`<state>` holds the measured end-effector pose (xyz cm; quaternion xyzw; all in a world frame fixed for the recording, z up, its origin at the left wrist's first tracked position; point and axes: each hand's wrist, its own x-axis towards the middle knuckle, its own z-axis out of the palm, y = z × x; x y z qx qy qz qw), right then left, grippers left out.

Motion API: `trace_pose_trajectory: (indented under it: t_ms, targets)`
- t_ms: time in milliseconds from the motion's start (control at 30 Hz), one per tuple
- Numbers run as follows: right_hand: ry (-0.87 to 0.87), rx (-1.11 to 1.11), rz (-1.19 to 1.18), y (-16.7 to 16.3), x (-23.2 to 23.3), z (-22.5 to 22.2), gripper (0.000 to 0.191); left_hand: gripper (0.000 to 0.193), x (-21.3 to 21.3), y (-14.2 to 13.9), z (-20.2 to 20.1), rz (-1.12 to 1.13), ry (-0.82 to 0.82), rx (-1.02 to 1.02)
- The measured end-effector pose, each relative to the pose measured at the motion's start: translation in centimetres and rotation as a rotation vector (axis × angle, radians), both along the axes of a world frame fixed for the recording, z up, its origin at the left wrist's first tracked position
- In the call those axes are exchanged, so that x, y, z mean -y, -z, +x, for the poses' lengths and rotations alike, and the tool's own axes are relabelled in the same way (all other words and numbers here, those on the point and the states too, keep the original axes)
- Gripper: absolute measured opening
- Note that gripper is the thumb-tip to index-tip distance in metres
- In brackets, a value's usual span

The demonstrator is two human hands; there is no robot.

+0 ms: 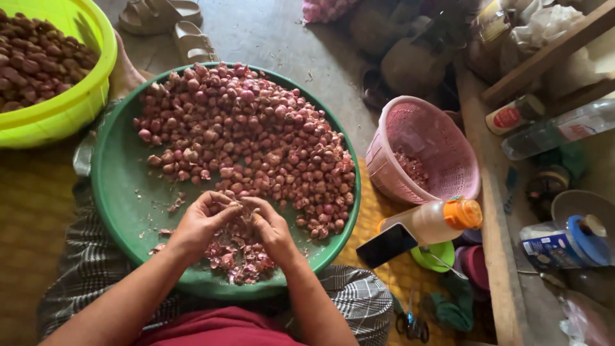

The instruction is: The person sits on the floor with a large green tray of unpeeled shallots on their lap, peeling the dry outer skins off the shallots by hand one at a time. They drop the removed skins onto the tray and place peeled shallots aside, occasionally reaching into a nearby yellow basin for more shallots.

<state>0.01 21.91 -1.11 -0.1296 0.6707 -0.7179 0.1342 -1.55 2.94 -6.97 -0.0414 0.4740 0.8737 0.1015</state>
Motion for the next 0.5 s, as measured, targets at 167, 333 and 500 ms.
trace_pose_trajectory:
  t_ms: [167, 333, 500]
  targets:
    - [-0.029, 0.01, 0.029, -0.5, 0.2, 0.4, 0.035, 0.017, 0.1, -1.1, 0.3, 0.019, 0.006, 0.011]
    - [0.024, -0.155, 0.2, 0.0, 0.4, 0.8, 0.029, 0.013, -0.1, -0.5, 0.3, -0.099, -0.034, -0.083]
    - [0.009, -0.041, 0.019, 1.0, 0.9, 0.6, 0.023, 0.01, -0.4, 0.0, 0.0, -0.171, -0.036, -0.112]
